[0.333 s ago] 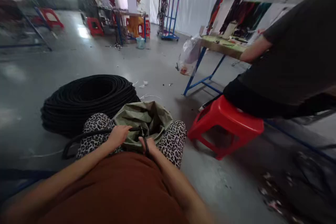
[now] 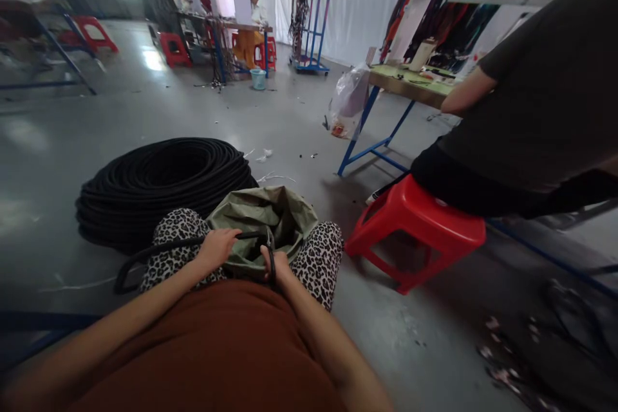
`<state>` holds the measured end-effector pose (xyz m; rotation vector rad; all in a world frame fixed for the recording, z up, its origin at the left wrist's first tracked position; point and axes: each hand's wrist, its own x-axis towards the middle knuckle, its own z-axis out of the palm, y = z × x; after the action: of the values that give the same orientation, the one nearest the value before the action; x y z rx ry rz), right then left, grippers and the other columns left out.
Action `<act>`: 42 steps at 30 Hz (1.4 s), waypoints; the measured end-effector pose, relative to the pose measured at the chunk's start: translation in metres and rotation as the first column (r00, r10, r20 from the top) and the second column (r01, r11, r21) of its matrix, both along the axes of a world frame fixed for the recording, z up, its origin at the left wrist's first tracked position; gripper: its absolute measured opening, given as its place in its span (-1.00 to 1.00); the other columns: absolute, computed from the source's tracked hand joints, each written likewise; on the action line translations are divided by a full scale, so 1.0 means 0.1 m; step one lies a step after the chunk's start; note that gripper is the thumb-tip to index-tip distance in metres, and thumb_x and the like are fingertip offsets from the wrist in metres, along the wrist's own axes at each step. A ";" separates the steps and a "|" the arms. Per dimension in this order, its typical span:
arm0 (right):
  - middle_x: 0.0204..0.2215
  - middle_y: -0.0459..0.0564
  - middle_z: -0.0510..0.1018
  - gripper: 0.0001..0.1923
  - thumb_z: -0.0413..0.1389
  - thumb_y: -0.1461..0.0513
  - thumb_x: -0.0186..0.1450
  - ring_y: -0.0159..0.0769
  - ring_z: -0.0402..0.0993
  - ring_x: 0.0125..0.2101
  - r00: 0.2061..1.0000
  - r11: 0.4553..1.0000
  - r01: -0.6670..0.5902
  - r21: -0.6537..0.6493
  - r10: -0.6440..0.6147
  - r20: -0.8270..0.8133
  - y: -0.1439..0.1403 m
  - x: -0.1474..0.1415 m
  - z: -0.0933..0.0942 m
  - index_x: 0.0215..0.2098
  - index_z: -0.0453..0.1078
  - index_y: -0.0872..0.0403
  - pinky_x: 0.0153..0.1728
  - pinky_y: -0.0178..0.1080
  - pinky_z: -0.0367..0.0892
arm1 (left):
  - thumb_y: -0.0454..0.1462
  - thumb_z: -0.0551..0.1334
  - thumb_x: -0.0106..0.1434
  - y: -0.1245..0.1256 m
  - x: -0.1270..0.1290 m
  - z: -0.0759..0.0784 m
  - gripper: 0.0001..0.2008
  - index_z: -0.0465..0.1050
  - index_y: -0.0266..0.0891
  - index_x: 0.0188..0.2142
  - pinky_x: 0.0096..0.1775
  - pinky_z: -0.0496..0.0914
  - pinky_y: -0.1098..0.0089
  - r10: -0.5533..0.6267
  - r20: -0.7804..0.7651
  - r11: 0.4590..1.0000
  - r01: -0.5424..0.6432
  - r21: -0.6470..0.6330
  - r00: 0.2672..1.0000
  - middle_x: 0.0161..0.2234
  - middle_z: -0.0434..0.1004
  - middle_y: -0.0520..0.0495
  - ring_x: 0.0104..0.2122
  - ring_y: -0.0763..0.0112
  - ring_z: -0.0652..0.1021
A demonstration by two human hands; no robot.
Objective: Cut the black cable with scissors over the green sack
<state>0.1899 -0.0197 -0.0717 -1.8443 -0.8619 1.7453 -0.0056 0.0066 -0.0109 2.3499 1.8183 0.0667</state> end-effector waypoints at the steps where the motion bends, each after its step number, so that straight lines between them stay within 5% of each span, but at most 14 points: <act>1: -0.71 -0.17 0.30 -0.50 0.15 0.01 0.55 -0.44 0.21 -0.77 0.999 0.999 0.027 -0.020 -0.028 -0.018 0.01 0.00 -0.01 -0.50 0.34 0.08 -0.73 -0.38 0.23 | -0.37 0.13 0.43 0.00 -0.01 -0.02 -0.61 0.62 -0.19 0.13 0.02 0.45 0.18 0.004 0.017 1.000 -0.004 0.012 1.000 0.02 0.75 -0.23 0.04 0.09 0.68; 16: -0.54 -0.12 0.51 -0.53 0.30 -0.09 0.41 -0.36 0.49 -0.55 0.949 0.999 -0.024 0.026 0.031 -0.315 -0.06 -0.01 -0.18 -0.36 0.41 0.11 -0.42 -0.32 0.43 | -0.33 0.17 0.42 -0.03 -0.06 -0.11 -0.66 0.63 -0.20 0.09 0.04 0.50 0.14 0.041 0.183 0.989 -0.066 0.131 0.982 0.04 0.75 -0.23 0.03 0.05 0.69; 42: -0.54 -0.11 0.51 -0.58 0.21 -0.01 0.49 -0.38 0.47 -0.55 0.959 0.997 -0.074 0.010 0.074 -0.274 -0.02 -0.03 -0.30 -0.39 0.41 0.10 -0.44 -0.35 0.42 | -0.36 0.13 0.40 -0.12 -0.07 -0.12 -0.63 0.62 -0.16 0.08 0.02 0.46 0.15 -0.037 0.157 0.998 0.028 0.056 0.987 0.00 0.75 -0.20 0.01 0.09 0.68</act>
<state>0.1869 -0.0218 -0.1013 -1.5373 -0.8272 1.9886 -0.0125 -0.0052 -0.0232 2.3345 1.7237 0.2925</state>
